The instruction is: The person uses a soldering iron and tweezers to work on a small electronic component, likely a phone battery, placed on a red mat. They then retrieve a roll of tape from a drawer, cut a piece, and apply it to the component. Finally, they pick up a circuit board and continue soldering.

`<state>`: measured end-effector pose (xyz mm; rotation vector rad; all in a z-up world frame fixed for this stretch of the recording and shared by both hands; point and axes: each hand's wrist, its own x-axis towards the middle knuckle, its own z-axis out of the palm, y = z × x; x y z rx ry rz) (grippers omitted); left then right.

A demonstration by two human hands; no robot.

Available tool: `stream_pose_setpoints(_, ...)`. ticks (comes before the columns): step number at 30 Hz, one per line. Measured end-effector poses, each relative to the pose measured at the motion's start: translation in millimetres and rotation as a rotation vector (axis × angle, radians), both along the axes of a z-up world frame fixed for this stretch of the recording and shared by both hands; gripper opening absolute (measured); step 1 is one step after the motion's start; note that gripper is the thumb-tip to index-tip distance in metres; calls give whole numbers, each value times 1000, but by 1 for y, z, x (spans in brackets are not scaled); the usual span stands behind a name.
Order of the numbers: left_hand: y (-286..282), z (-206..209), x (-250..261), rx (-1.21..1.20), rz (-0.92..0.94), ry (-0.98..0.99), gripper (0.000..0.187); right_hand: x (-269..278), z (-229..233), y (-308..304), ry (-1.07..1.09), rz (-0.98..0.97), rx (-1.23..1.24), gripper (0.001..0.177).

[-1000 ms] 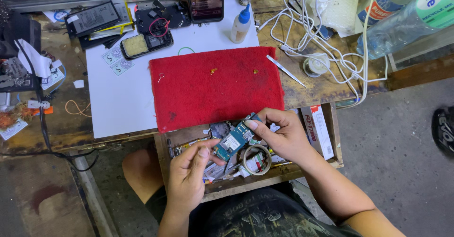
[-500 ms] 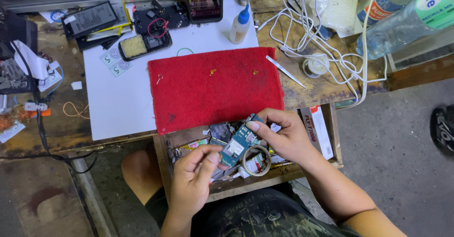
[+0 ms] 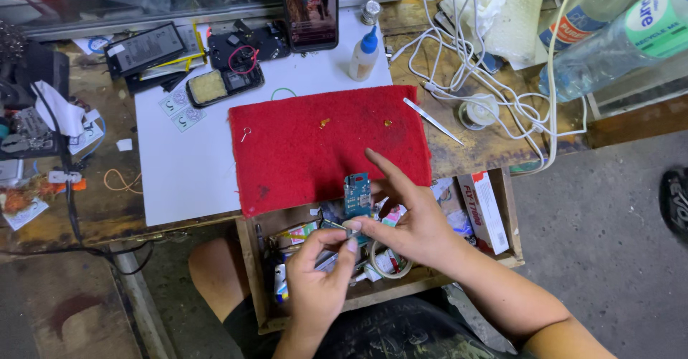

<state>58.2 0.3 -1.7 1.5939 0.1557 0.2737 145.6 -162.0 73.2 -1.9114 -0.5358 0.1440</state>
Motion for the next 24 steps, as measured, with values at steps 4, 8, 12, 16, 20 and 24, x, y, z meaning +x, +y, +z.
stream_pose_setpoints(4, -18, 4, 2, 134, 160, -181, 18, -3, 0, 9, 39, -60, -133, 83)
stream_pose_setpoints(8, -15, 11, 4, 234, 139, -272, 24, 2, -4, 9, 9, 13, -139, 71)
stream_pose_setpoints(12, -5, 17, 3, 206, 70, -243, 18, 14, 3, 9, -17, 93, -168, 67)
stream_pose_setpoints(16, 11, 13, -8, 200, 50, -110, 15, 39, 16, 14, -177, 107, -305, 58)
stream_pose_setpoints(20, 22, -7, -24, 196, 129, -82, 15, 65, 17, 17, -418, 235, -443, 53)
stream_pose_setpoints(24, 33, -23, -39, 140, 203, 46, 15, 82, 9, 23, -456, 306, -475, 56)
